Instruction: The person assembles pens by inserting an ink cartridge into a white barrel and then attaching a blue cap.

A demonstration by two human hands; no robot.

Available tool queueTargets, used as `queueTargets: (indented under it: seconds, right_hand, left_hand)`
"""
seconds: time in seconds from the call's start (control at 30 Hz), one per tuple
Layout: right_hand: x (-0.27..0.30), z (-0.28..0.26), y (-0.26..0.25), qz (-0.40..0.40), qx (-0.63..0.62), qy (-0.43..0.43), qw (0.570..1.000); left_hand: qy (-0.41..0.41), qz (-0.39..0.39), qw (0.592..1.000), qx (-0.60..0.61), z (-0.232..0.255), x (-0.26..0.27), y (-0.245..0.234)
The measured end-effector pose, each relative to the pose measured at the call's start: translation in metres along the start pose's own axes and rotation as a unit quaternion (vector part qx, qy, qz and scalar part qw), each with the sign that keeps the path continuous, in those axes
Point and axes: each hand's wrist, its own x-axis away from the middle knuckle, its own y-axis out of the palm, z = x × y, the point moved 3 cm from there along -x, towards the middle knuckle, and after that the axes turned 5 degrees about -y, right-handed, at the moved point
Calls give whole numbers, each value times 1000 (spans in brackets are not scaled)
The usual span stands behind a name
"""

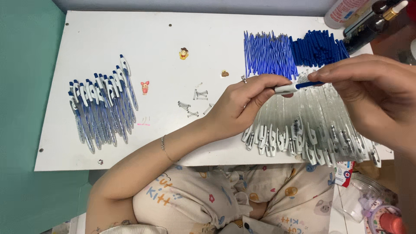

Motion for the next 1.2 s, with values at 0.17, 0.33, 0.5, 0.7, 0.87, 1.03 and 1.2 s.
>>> queueTargets:
  seconds: [0.17,0.33,0.5,0.7,0.87,1.03,1.2]
  right_hand:
    - [-2,-4,8,-10,-15,14,1000]
    - [-6,-4,14,-17,-5,20,1000]
    - [-7,6,22,-24,-29,-8,999]
    - [-12,8,24,-52,-94,23,994]
    - [-9,19,25,-88,-170,62,979]
    - [-6,24,27,-91,-173,67,978]
    - [-6,16,25,-37,-172,113,978]
  left_hand:
    - [-4,-7,1000,18,-3,2,3]
    - [-21,-5,999,44,1,2,5]
    - [-81,-4,993,90,0,3,9]
    - [-175,-46,917,356,-5,3,15]
    - [-250,-88,849,458,-12,6,19]
    - [-263,-111,807,518,-18,9,22]
    - [-247,-136,763,581,-15,11,22]
